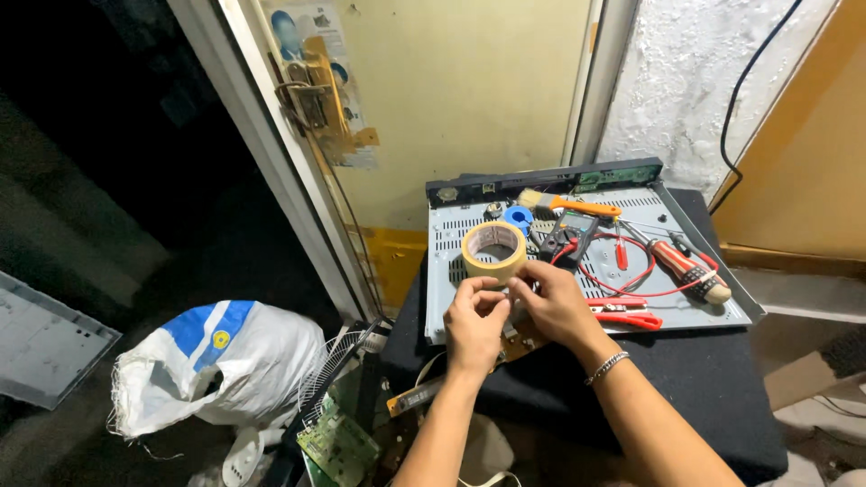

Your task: Repairing an electronic device by testing components with a multimeter and manipulating wires with pliers

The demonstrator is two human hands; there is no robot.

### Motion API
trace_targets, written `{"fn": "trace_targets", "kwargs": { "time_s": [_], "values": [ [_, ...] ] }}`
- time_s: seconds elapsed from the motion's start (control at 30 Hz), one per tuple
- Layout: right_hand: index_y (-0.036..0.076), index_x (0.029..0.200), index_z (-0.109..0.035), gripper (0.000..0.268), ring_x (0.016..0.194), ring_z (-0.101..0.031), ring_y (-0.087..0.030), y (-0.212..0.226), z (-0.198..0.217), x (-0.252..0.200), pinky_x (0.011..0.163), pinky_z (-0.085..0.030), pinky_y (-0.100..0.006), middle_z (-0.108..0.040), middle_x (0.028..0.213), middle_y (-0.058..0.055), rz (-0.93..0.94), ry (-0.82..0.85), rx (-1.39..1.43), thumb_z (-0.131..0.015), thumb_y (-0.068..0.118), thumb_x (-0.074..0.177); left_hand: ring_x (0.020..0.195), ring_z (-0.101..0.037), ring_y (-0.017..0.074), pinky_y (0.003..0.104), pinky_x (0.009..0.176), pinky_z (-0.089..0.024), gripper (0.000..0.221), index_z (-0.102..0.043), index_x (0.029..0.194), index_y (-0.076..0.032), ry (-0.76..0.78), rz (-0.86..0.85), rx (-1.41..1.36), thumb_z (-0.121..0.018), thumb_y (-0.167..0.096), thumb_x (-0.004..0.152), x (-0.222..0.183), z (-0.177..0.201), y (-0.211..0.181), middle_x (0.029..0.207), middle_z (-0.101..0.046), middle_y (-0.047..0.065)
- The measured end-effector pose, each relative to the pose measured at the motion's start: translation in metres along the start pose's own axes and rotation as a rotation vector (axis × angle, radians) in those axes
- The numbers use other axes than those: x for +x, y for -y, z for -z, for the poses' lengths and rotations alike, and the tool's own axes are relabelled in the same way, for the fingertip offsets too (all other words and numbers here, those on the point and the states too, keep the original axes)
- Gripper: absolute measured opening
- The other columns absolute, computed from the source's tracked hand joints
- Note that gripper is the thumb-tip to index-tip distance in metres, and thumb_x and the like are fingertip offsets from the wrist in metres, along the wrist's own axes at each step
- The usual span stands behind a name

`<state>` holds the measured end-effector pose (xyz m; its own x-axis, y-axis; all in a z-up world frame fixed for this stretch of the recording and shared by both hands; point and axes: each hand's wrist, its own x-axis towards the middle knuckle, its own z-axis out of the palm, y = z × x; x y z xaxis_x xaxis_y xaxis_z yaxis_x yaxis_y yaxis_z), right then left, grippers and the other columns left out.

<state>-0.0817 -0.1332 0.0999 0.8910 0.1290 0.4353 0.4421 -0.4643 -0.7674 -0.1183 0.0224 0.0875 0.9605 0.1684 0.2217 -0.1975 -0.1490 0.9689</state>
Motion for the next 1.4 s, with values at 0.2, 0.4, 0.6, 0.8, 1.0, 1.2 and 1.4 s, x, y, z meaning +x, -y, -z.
{"fn": "trace_targets", "kwargs": {
  "time_s": [0.2, 0.4, 0.6, 0.8, 1.0, 1.2, 1.4],
  "values": [
    [0.015, 0.097, -0.077, 0.012, 0.081, -0.071, -0.033, 0.000, 0.020, 0.000, 0.071, -0.055, -0.044, -0.073, 0.081, -0.014, -0.047, -0.184, -0.097, -0.072, 0.025, 0.096, 0.072, -0.068, 0.0087, 0.024, 0.066, -0.057, 0.033, -0.069, 0.111, -0.014, -0.011, 0.023, -0.038, -0.079, -0.013, 0.079, 0.002, 0.003, 0.005, 0.085, -0.080, 0.002],
    [0.019, 0.097, -0.071, 0.019, 0.095, -0.070, -0.033, 0.013, 0.042, -0.008, 0.081, -0.057, -0.049, -0.071, 0.086, -0.009, -0.029, 0.038, -0.670, -0.064, 0.036, 0.094, 0.073, -0.069, 0.0082, 0.024, 0.068, -0.057, 0.031, -0.075, 0.112, -0.016, -0.028, 0.082, -0.014, -0.080, -0.019, 0.082, 0.001, 0.002, 0.004, 0.085, -0.079, -0.001],
    [0.015, 0.102, -0.074, 0.029, 0.102, -0.070, -0.042, 0.028, 0.052, -0.010, 0.088, -0.056, -0.056, -0.076, 0.101, -0.015, -0.252, 0.221, -0.782, -0.059, 0.038, 0.093, 0.076, -0.070, 0.0089, 0.026, 0.069, -0.058, 0.027, -0.079, 0.110, -0.017, -0.033, 0.092, 0.012, -0.081, -0.019, 0.083, 0.004, -0.003, 0.011, 0.087, -0.080, -0.001],
    [0.013, 0.095, -0.073, 0.036, 0.102, -0.070, -0.040, 0.041, 0.051, -0.010, 0.089, -0.055, -0.054, -0.075, 0.094, -0.015, -0.309, 0.310, -0.760, -0.062, 0.047, 0.090, 0.075, -0.068, 0.0099, 0.027, 0.071, -0.057, 0.020, -0.081, 0.103, -0.013, -0.030, 0.083, -0.041, -0.080, -0.015, 0.084, 0.000, 0.000, 0.000, 0.083, -0.078, 0.002],
    [0.012, 0.097, -0.072, 0.034, 0.101, -0.069, -0.043, 0.030, 0.045, -0.008, 0.086, -0.055, -0.056, -0.072, 0.094, -0.018, -0.257, 0.319, -0.730, -0.062, 0.044, 0.093, 0.074, -0.068, 0.0089, 0.027, 0.070, -0.057, 0.018, -0.080, 0.101, -0.016, -0.051, 0.078, -0.013, -0.081, -0.017, 0.083, -0.003, 0.003, -0.003, 0.081, -0.077, -0.001],
    [0.019, 0.095, -0.073, 0.032, 0.105, -0.069, -0.036, 0.019, 0.048, -0.008, 0.089, -0.056, -0.051, -0.072, 0.096, -0.010, -0.278, 0.332, -0.734, -0.055, 0.044, 0.097, 0.073, -0.065, 0.0093, 0.026, 0.068, -0.056, 0.016, -0.078, 0.100, -0.009, -0.056, 0.075, -0.072, -0.077, -0.012, 0.085, -0.002, 0.003, -0.007, 0.079, -0.074, 0.002],
    [0.011, 0.096, -0.074, 0.025, 0.108, -0.067, -0.043, 0.028, 0.065, -0.019, 0.093, -0.055, -0.057, -0.073, 0.103, -0.020, -0.258, 0.364, -0.703, -0.055, 0.028, 0.092, 0.070, -0.064, 0.0131, 0.033, 0.064, -0.053, 0.013, -0.078, 0.098, -0.011, -0.125, 0.054, 0.013, -0.077, -0.017, 0.087, 0.005, 0.004, 0.007, 0.075, -0.073, 0.002]
  ]
}}
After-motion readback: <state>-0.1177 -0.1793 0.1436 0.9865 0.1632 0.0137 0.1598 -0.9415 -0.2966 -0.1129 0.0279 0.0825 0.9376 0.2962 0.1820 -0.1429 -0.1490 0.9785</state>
